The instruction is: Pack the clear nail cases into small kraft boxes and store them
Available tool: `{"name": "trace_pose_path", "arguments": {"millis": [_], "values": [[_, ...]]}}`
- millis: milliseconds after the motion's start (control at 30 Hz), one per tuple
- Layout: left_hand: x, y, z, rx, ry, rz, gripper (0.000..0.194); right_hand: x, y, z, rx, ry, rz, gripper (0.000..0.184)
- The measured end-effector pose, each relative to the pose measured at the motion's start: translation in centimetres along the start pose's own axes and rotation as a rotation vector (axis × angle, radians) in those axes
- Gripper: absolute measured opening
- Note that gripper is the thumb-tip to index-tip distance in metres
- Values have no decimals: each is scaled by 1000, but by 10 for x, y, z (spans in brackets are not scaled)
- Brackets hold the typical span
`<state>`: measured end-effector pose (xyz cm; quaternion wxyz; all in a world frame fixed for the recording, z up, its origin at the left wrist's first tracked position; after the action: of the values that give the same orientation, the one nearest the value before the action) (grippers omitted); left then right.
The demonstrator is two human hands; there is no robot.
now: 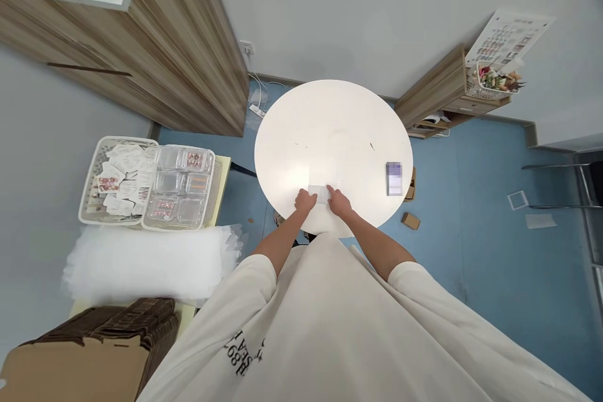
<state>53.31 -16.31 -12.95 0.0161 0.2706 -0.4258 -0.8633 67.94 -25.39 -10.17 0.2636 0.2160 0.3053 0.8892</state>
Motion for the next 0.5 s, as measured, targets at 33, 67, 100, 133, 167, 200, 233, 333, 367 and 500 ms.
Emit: {"name": "trace_pose_path", "arguments": {"millis": [33, 67, 100, 133, 167, 200, 233, 333, 367, 500], "values": [[-4, -1, -1, 6, 17, -24, 37, 1, 0, 0, 1, 4, -1, 65], [-8, -2, -2, 8, 35, -55, 35, 1, 0, 0, 1, 6, -3, 65], [-11, -3, -2, 10, 53, -81, 33, 1, 1, 0, 2, 9, -5, 65], [-11, -4, -3, 10, 70, -87, 33, 1, 1, 0, 2, 12, -7, 65], [-11, -4, -3, 9, 85, -72, 33, 1, 1, 0, 2, 14, -8, 65], [-9, -4, -4, 8, 100, -47, 35, 1, 1, 0, 2, 16, -9, 66], [-7, -4, -5, 11, 115, -21, 37, 1, 1, 0, 2, 17, -10, 65], [-7, -4, -9, 41, 143, -8, 38, 0, 1, 0, -2, 5, -2, 65], [-9, -3, -11, 52, 139, -31, 36, 0, 1, 0, -4, -1, 1, 65], [-26, 3, -21, 95, 93, -144, 29, -2, 1, 0, -11, -28, 19, 64]]}}
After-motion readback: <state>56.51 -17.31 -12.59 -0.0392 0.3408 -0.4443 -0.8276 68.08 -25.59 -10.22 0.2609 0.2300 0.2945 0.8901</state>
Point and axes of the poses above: each hand's wrist, its own y-axis away from the middle knuckle, its own z-axis out of the back of the hand, x = y × z, the point moved 7 cm from there along -y, towards the middle knuckle
